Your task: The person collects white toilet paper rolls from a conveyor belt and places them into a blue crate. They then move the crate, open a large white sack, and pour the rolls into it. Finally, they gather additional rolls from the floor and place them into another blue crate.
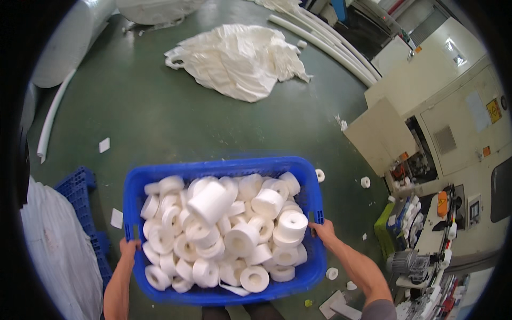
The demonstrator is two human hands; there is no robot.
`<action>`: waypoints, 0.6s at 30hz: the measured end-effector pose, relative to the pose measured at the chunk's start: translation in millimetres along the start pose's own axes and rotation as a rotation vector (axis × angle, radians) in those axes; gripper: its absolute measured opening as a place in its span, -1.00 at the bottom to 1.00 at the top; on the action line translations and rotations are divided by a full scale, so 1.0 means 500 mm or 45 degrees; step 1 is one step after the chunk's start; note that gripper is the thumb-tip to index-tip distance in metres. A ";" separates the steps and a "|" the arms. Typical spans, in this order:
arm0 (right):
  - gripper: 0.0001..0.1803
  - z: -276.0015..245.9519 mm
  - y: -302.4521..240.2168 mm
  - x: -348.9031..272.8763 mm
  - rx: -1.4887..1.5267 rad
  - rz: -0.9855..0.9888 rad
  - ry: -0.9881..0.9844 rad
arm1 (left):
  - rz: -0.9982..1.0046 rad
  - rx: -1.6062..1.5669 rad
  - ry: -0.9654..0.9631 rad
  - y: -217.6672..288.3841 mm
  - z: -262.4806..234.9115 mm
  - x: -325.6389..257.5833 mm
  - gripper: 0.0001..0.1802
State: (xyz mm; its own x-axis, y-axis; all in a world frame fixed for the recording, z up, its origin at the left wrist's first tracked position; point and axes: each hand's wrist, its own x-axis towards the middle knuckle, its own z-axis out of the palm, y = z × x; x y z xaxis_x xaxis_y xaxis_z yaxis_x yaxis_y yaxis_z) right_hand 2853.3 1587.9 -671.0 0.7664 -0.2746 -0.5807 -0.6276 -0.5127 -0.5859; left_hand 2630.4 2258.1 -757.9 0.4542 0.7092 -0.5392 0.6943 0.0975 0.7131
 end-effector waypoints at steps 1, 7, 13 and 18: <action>-0.84 -0.010 -0.071 -0.061 -0.028 -0.071 -0.079 | -0.086 -0.072 0.084 0.005 -0.085 -0.084 -0.86; -0.79 -0.044 -0.368 -0.516 -0.117 -0.354 -0.648 | -0.403 -0.377 0.585 -0.064 -0.607 -0.732 -0.80; -0.70 -0.056 -0.468 -0.882 -0.532 -0.899 -0.538 | -0.664 -0.358 1.025 -0.198 -0.879 -1.289 -0.84; -0.73 0.183 -0.427 -1.175 -0.586 -1.088 -1.026 | -0.922 -0.688 1.315 -0.530 -0.961 -1.617 -0.78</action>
State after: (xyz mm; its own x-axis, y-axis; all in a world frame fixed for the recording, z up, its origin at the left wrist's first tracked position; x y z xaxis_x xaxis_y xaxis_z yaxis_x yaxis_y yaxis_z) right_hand 2524.3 1932.9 -256.5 0.5008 0.7735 -0.3885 0.2557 -0.5610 -0.7873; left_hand 1810.9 1994.5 -295.5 -0.6973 0.5530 -0.4560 0.1861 0.7540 0.6299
